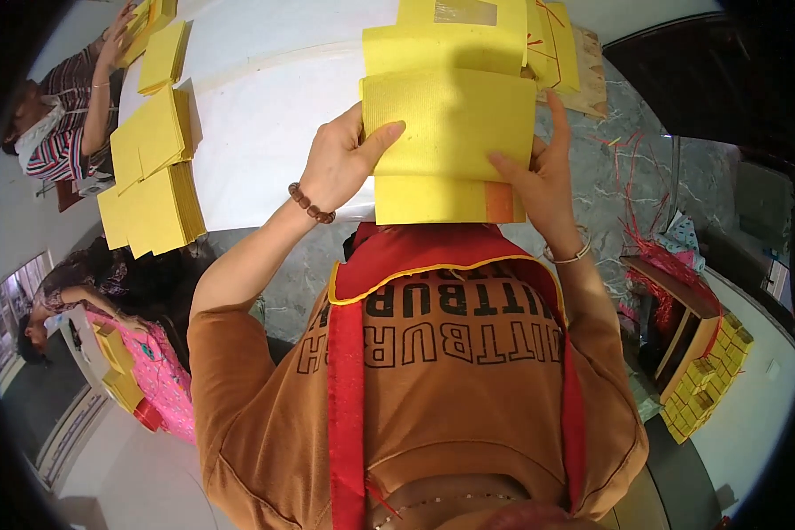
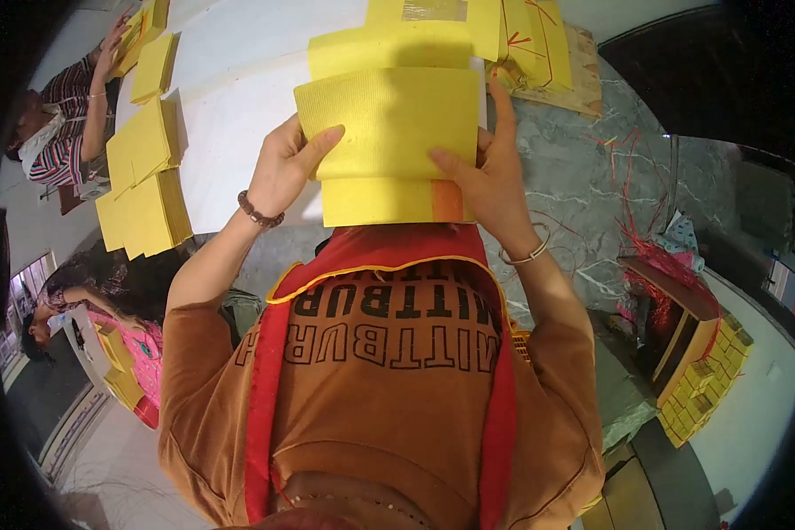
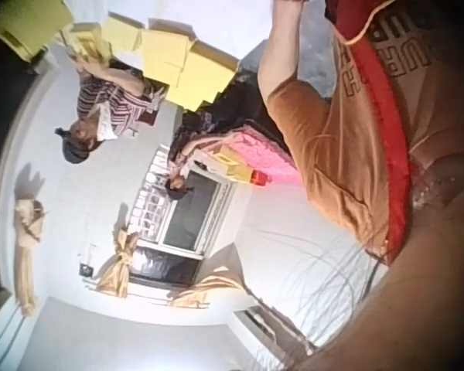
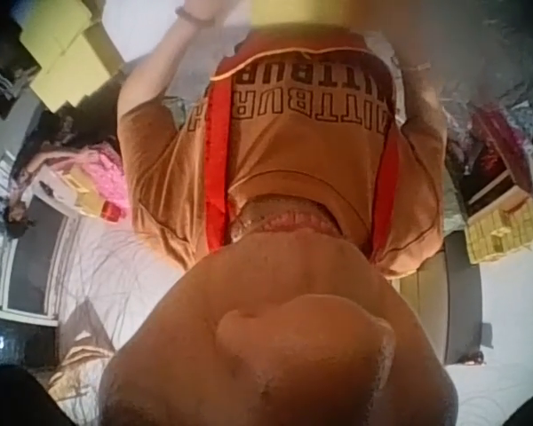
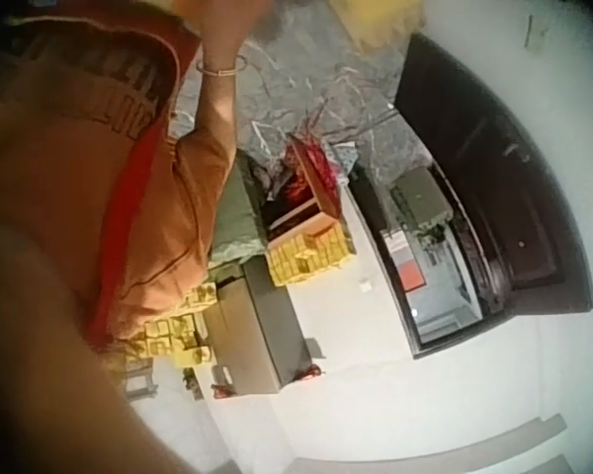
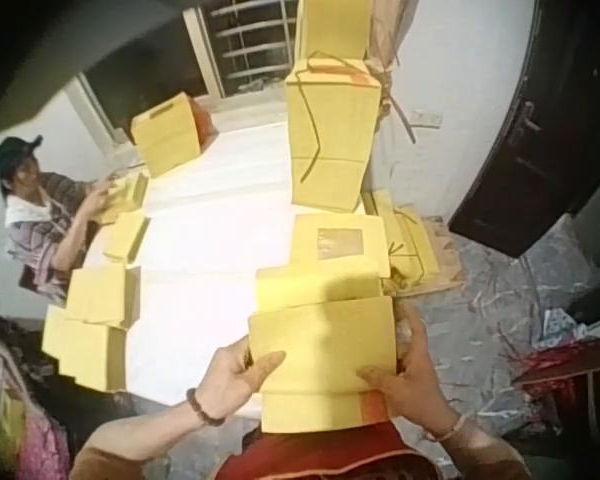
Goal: Folding and organizing yellow paper items at a work table.
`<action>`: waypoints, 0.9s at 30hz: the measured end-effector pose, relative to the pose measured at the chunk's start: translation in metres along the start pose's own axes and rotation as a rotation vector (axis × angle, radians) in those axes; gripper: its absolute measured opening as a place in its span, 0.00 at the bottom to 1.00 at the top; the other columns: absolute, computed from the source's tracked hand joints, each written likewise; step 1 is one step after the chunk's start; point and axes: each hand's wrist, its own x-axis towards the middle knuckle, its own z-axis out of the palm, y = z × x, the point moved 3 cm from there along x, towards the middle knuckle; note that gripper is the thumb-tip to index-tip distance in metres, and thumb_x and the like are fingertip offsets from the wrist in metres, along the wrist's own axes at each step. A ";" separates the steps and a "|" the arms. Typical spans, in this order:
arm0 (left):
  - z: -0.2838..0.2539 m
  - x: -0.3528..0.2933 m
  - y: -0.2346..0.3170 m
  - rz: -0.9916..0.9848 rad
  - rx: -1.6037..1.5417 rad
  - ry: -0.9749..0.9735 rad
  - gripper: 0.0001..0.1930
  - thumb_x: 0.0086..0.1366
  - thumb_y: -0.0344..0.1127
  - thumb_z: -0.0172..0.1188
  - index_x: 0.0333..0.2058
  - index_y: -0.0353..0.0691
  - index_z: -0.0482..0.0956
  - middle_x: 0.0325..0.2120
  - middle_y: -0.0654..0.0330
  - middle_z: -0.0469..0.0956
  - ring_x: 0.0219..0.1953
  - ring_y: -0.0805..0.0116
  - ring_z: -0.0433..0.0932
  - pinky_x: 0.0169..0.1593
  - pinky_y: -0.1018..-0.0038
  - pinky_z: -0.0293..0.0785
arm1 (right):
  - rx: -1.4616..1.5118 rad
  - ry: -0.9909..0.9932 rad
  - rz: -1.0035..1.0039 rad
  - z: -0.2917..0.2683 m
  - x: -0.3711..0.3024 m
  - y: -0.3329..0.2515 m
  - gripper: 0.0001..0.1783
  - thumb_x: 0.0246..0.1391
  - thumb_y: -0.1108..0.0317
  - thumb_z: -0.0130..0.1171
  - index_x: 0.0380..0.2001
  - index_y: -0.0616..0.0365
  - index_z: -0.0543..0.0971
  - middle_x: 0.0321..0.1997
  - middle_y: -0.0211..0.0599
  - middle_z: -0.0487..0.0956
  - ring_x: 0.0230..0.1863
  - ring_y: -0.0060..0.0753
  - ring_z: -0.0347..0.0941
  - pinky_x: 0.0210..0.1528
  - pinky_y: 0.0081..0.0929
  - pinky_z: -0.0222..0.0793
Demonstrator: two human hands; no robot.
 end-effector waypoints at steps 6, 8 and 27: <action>0.003 0.002 -0.007 -0.027 -0.216 0.030 0.25 0.58 0.34 0.58 0.52 0.35 0.61 0.27 0.55 0.78 0.25 0.76 0.75 0.30 0.79 0.71 | -0.229 0.000 -0.001 -0.007 0.003 0.014 0.25 0.47 0.72 0.60 0.50 0.63 0.69 0.47 0.40 0.73 0.46 0.23 0.69 0.48 0.21 0.65; 0.001 0.004 -0.005 -0.076 -0.175 0.024 0.28 0.57 0.33 0.58 0.54 0.36 0.58 0.28 0.54 0.78 0.26 0.76 0.76 0.31 0.80 0.71 | -0.257 -0.009 0.020 -0.007 0.005 0.014 0.24 0.47 0.72 0.60 0.50 0.63 0.69 0.47 0.40 0.74 0.46 0.23 0.69 0.48 0.21 0.65; -0.001 -0.004 0.051 0.655 0.878 0.306 0.27 0.51 0.41 0.62 0.50 0.43 0.68 0.49 0.54 0.66 0.54 0.60 0.60 0.51 0.64 0.57 | -0.377 0.058 -0.008 -0.007 0.011 0.014 0.23 0.45 0.70 0.61 0.47 0.63 0.72 0.41 0.42 0.77 0.40 0.22 0.72 0.43 0.21 0.68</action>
